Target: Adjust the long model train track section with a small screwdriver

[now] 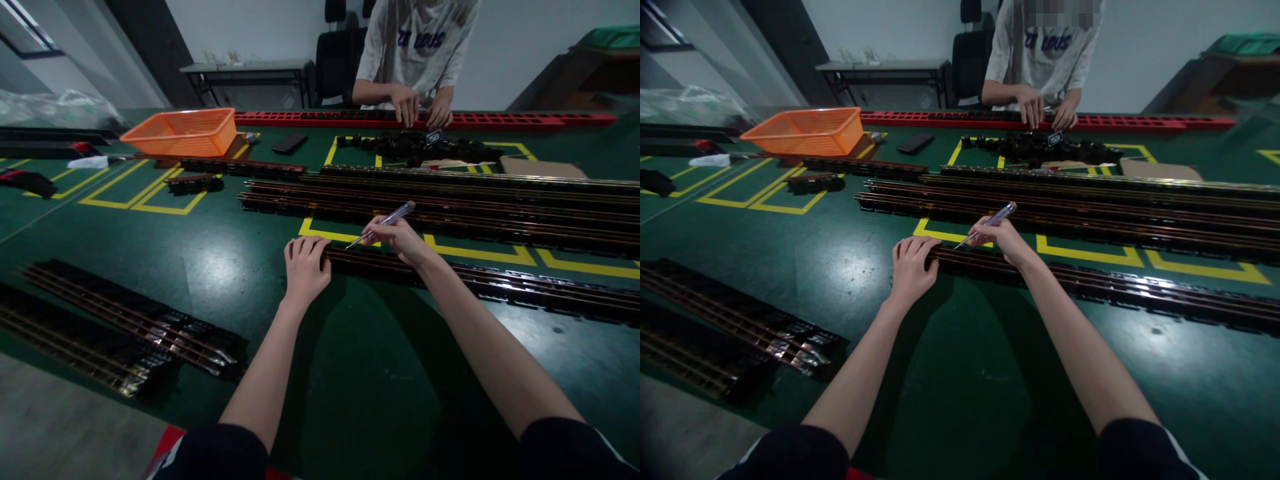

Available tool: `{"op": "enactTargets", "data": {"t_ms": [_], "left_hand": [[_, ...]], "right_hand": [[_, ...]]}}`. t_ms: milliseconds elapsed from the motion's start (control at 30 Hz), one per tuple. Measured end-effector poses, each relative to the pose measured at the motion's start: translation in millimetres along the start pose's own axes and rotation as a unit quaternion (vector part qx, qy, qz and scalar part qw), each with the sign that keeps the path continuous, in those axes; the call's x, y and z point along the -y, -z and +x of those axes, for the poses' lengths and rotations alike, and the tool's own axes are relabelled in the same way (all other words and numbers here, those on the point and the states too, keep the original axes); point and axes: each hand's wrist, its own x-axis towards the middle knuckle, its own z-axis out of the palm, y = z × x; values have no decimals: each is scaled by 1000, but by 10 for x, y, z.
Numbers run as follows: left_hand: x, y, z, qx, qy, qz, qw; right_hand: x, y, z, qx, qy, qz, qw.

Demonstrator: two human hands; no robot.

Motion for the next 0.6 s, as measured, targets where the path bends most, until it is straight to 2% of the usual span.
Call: {"op": "enactTargets", "data": {"t_ms": [133, 467, 600], "left_hand": [[-1, -4, -1, 6, -7, 0, 1000], [-32, -24, -2, -5, -33, 13, 999], [-20, -36, 2, -10, -36, 15, 999]], "right_hand": [[-10, 18, 0, -19, 3, 14, 1000], [13, 12, -18, 2, 11, 7, 1000], [52, -27, -40, 35, 21, -23, 999]]}}
